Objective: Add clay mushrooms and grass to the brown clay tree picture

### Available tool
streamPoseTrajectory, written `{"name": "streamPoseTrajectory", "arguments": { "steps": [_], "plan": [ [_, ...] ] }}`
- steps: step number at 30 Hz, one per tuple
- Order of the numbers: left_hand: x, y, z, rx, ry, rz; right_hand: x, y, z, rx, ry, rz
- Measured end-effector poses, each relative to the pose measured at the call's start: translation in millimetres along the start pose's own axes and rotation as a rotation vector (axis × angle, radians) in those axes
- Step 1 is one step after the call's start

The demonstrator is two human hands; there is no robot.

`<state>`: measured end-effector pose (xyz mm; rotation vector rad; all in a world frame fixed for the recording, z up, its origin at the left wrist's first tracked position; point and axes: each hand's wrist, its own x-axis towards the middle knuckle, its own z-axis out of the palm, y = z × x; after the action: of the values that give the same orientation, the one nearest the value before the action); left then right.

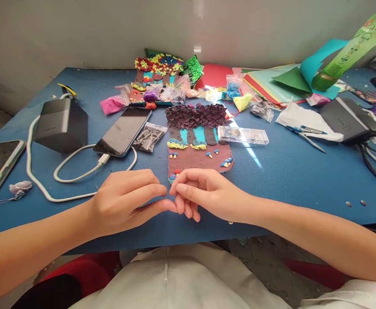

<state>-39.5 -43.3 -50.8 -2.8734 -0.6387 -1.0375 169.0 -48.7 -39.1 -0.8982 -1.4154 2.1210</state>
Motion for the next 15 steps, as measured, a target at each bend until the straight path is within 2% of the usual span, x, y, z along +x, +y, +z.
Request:
{"name": "streamPoseTrajectory", "arguments": {
  "steps": [7, 15],
  "plan": [
    [0.5, 0.4, -3.3, 0.031, 0.002, 0.024, 2.5, -1.2, -4.2, 0.111, 0.021, -0.025],
    [0.2, 0.5, -4.6, 0.058, 0.003, -0.006, -2.6, -2.2, -1.0, -0.090, 0.147, -0.111]
  ]
}}
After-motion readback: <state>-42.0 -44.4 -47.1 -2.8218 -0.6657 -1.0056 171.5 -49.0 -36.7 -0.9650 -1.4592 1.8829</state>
